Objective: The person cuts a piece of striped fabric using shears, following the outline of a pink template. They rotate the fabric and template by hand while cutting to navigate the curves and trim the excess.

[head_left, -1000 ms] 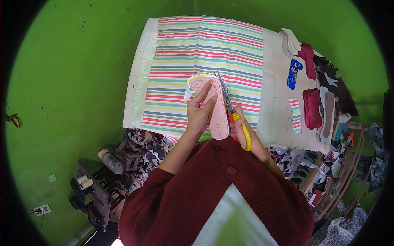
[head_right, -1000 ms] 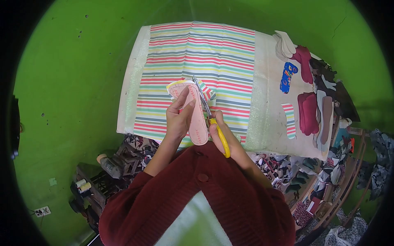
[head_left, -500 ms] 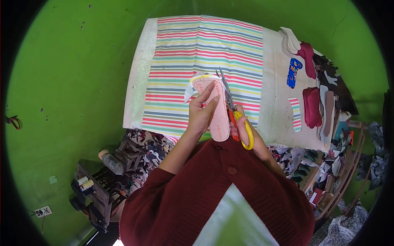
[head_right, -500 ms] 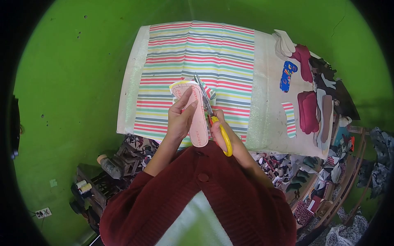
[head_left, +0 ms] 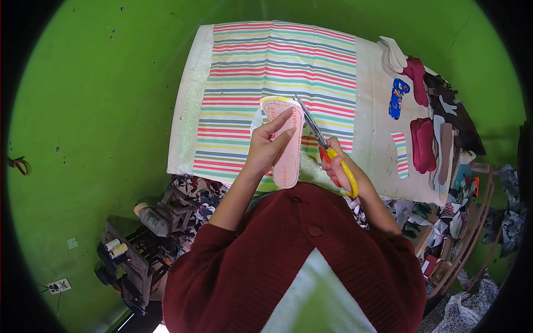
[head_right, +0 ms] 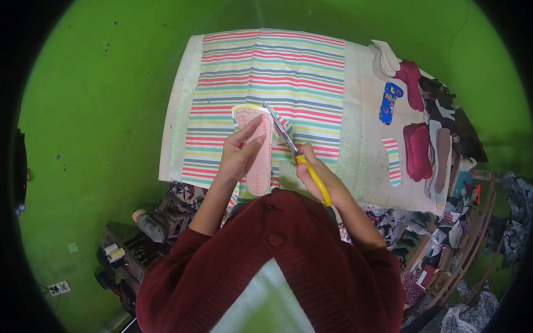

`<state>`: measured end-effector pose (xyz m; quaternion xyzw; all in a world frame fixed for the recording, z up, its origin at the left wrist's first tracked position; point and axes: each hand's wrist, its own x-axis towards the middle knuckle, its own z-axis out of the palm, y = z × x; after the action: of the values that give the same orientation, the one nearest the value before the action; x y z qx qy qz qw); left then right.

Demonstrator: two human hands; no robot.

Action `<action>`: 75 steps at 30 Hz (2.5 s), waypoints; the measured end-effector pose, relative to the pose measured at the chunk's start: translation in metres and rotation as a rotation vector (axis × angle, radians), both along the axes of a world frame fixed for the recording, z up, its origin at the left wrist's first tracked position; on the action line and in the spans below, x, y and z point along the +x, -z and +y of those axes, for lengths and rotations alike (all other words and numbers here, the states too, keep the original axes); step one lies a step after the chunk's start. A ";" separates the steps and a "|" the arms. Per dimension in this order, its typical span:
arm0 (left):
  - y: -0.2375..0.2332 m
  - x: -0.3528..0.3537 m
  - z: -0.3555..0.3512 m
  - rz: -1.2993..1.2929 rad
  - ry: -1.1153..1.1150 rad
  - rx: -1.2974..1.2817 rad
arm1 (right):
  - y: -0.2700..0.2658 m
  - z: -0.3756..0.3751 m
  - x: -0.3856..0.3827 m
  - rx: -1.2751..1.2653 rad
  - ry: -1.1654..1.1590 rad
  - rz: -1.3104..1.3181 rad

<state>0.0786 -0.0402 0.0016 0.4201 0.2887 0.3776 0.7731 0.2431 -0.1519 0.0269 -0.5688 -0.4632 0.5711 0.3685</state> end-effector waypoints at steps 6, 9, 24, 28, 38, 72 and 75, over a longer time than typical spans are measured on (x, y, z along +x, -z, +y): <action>-0.002 -0.001 -0.001 0.098 0.055 0.040 | -0.001 0.001 0.008 -0.003 -0.038 -0.017; -0.003 -0.003 0.001 0.118 0.069 0.053 | -0.007 0.000 0.011 -0.024 -0.051 -0.034; -0.009 -0.011 0.012 0.213 0.287 0.169 | -0.011 -0.004 0.027 -0.002 -0.180 -0.202; -0.014 -0.014 0.012 0.189 0.324 0.045 | -0.017 -0.007 0.024 0.053 -0.204 -0.212; -0.018 -0.014 0.015 0.229 0.407 0.052 | -0.014 -0.006 0.027 0.000 -0.238 -0.162; -0.022 -0.017 0.031 0.262 0.674 0.096 | -0.014 -0.011 0.018 -0.109 -0.150 0.079; -0.018 -0.018 0.032 0.242 0.707 0.124 | -0.012 -0.010 0.017 -0.077 -0.151 0.054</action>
<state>0.0610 -0.0084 0.0193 0.5815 0.1919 0.0518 0.7889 0.2604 -0.1616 0.0387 -0.5305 -0.4723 0.6296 0.3146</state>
